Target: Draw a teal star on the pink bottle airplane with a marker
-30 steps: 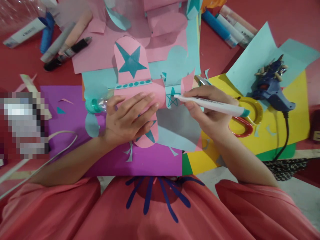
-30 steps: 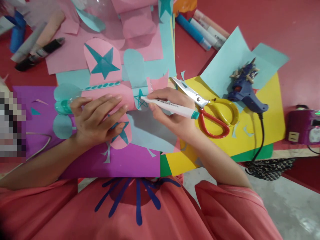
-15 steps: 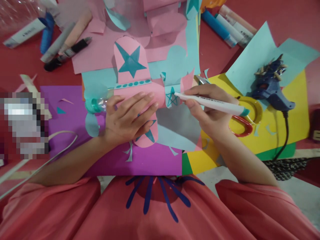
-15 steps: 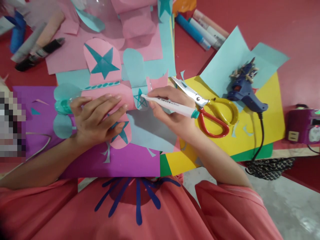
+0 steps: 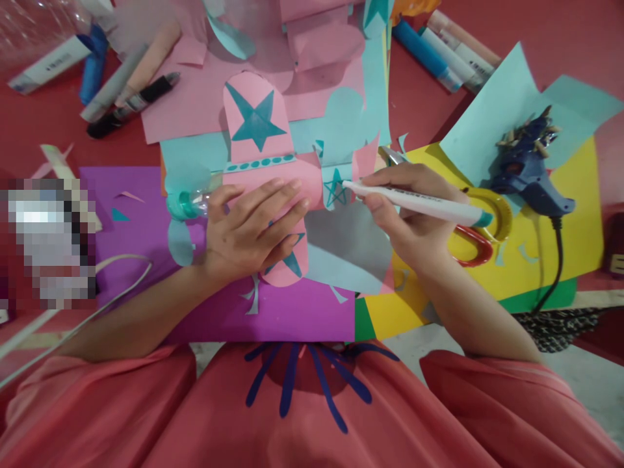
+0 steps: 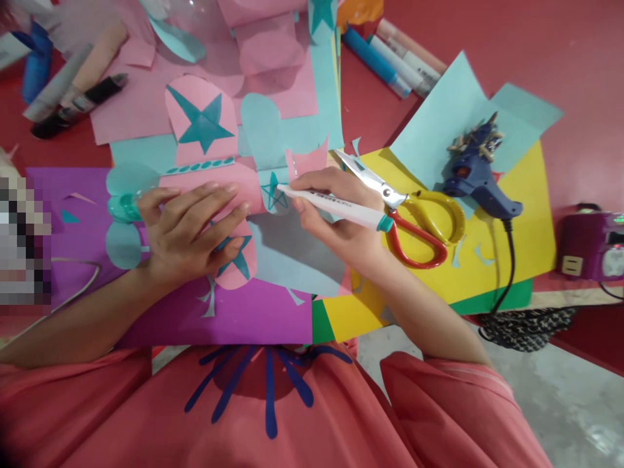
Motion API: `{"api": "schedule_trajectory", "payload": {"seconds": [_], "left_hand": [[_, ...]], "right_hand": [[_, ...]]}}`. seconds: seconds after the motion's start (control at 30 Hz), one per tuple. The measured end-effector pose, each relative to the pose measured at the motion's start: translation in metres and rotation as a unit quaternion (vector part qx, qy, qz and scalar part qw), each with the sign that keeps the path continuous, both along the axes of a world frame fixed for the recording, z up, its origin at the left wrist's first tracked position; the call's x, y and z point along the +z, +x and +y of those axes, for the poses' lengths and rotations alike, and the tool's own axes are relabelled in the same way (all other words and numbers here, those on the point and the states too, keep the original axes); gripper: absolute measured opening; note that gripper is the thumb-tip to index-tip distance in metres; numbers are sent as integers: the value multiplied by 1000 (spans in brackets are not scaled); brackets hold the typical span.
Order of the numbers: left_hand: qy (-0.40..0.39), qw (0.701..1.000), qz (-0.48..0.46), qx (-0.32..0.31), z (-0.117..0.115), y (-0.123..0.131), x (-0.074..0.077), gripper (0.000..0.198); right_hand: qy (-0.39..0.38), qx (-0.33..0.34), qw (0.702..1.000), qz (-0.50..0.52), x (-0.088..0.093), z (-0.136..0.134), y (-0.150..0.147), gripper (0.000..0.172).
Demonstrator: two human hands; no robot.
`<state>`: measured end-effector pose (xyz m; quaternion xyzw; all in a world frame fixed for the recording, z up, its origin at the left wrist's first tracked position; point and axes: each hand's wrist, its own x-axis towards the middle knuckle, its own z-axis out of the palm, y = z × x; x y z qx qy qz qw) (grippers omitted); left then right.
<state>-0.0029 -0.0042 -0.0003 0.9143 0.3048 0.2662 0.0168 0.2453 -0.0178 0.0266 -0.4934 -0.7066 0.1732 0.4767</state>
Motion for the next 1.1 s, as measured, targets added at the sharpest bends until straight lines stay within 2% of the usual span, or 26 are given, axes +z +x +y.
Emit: {"api": "schedule_trajectory", "payload": {"seconds": [0.13, 0.33, 0.43, 0.57, 0.73, 0.83, 0.93, 1.1], "left_hand": [[-48, 999, -13, 3, 0, -1, -1, 56], [44, 999, 20, 12, 0, 1, 1, 55], [36, 999, 18, 6, 0, 0, 0, 53], [-25, 999, 19, 6, 0, -2, -2, 53], [1, 999, 37, 25, 0, -1, -2, 59], [-18, 999, 43, 26, 1, -2, -2, 61], [-34, 999, 38, 15, 3, -3, -3, 62], [-10, 999, 37, 5, 5, -5, -5, 68]], "right_hand": [[6, 11, 1000, -3, 0, 1, 0, 13], [6, 23, 999, -27, 0, 2, 1, 12], [-8, 29, 999, -28, -1, 1, 1, 15], [-13, 14, 1000, 23, -5, -1, 3, 20], [-14, 25, 996, 85, -12, 1, 6, 19], [-15, 43, 994, 98, -14, 4, 7, 15], [-37, 34, 993, 106, -15, 5, 6, 16], [-89, 16, 990, 105, -15, 4, 4, 26]]}}
